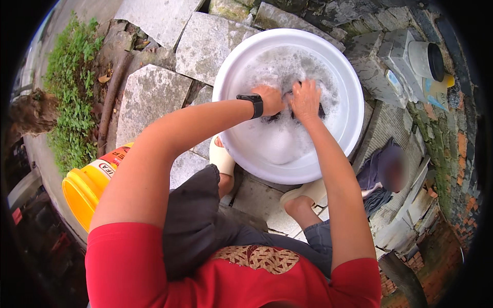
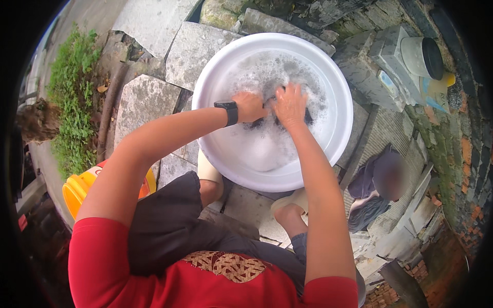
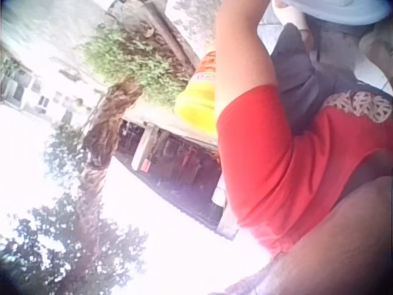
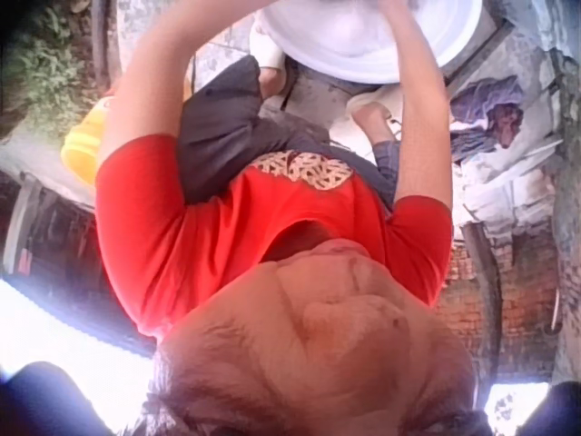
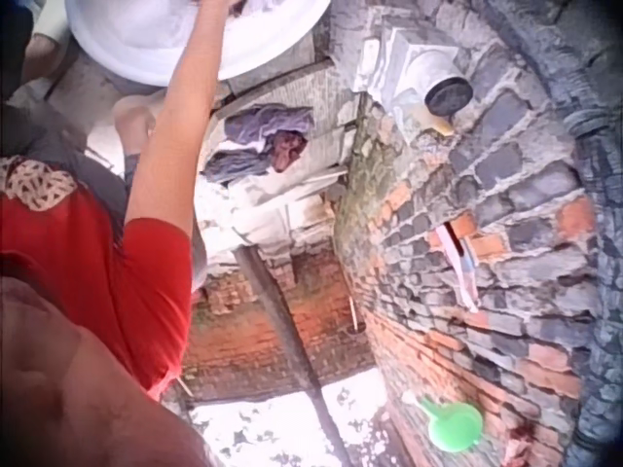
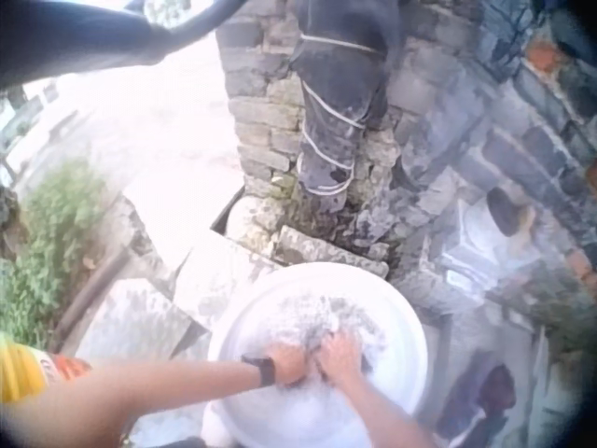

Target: The person washes a dark garment by hand in a white basin filled with soapy water, repeatedly scrubbing, wringing, and rinsing it. They then transfer the garment to a yellow bucket and continue wringing it out before returning it to the basin for further washing.

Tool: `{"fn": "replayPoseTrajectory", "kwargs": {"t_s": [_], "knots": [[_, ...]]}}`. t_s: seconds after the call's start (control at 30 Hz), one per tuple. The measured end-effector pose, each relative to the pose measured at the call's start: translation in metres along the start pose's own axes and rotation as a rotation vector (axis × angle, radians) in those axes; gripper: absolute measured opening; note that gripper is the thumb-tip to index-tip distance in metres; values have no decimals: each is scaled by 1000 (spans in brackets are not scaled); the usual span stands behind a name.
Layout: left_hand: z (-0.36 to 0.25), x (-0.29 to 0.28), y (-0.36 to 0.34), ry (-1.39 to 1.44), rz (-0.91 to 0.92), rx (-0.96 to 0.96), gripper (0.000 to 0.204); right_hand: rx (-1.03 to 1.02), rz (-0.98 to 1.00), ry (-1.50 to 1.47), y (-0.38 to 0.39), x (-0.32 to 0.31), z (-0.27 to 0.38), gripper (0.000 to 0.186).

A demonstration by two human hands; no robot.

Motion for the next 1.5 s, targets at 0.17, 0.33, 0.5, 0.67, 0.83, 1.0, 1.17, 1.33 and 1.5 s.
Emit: {"fn": "replayPoseTrajectory", "kwargs": {"t_s": [0.17, 0.33, 0.5, 0.67, 0.83, 1.0, 1.17, 1.33, 1.5], "knots": [[-6, 0, -5, 221, -679, 355, 67, 225, -33, -659, -20, 0, -15, 45], [-9, -21, -1, 314, -425, 228, 62, 418, 154, -1708, 22, -72, -24, 49], [-23, -10, -1, 112, -480, 305, 32, 200, -108, -616, 47, -33, -74, 68], [-2, -24, 28, 340, -636, 571, 10, 315, 37, -638, 44, -1, -75, 75], [2, -40, 72, 912, -197, 337, 5, 359, 219, -804, 44, -6, -81, 56], [-5, -19, 75, 397, -79, 492, 24, 412, 162, -765, 44, 6, -72, 38], [0, -13, 37, 78, -557, 562, 57, 319, 304, -793, 59, -21, -64, 20], [-4, -14, -10, 406, -206, 479, 88, 342, 144, -1204, 68, -68, -30, 16], [-16, -34, -12, 318, 97, 339, 61, 331, 165, -1360, 66, -85, -48, 15]]}}
Point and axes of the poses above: each hand's wrist, its own y-axis away from the middle knuckle, its own x-axis out of the palm, z = x × y, the point moved 2 cm from there along -y, towards the middle knuckle, and after that the axes turned 6 degrees about -z, right-handed, at the moved point
